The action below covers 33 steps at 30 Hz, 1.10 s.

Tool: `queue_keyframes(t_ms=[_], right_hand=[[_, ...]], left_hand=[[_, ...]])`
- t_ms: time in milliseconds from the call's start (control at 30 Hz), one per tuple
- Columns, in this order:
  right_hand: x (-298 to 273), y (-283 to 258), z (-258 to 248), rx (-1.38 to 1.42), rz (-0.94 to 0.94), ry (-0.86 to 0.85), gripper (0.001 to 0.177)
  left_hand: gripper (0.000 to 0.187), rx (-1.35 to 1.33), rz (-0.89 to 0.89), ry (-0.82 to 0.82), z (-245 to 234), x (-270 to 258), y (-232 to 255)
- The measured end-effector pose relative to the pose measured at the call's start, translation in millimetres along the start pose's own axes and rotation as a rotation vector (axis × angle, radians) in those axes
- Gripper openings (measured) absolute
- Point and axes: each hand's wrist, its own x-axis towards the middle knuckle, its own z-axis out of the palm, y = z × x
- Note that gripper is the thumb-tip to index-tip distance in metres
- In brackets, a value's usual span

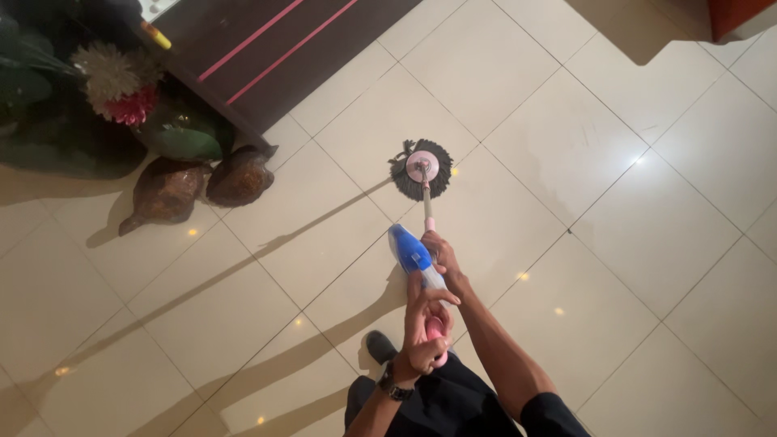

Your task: The person sprays cleaning liquid from a blue bottle onto the tiled floor and wipes it with a spin mop.

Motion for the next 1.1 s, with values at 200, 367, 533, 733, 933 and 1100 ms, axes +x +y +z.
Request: queue_keyframes(t_ms=[200, 367, 533, 733, 933, 1100], right_hand=[[92, 27, -37, -0.175, -0.016, -0.001, 0.007], [156, 37, -77, -0.241, 0.041, -0.051, 0.004], [178, 48, -87, -0.21, 0.15, 0.014, 0.008], [173, 41, -95, -0.225, 0.22, 0.028, 0.007], [116, 36, -88, -0.249, 0.212, 0.163, 0.012], [46, 20, -81, -0.328, 0.167, 0.23, 0.013]], left_hand=[[0.037, 0.041, 0.097, 0.025, -17, 94, -33], [0.026, 0.066, 0.167, 0.065, -19, 164, -51], [0.025, 0.008, 0.175, 0.159, -13, 200, -47], [0.02, -0.003, 0.15, 0.107, -4, 212, -31], [0.017, -0.111, 0.057, 0.048, 0, 178, -19], [0.019, 0.027, 0.081, 0.004, 2, 123, -10]])
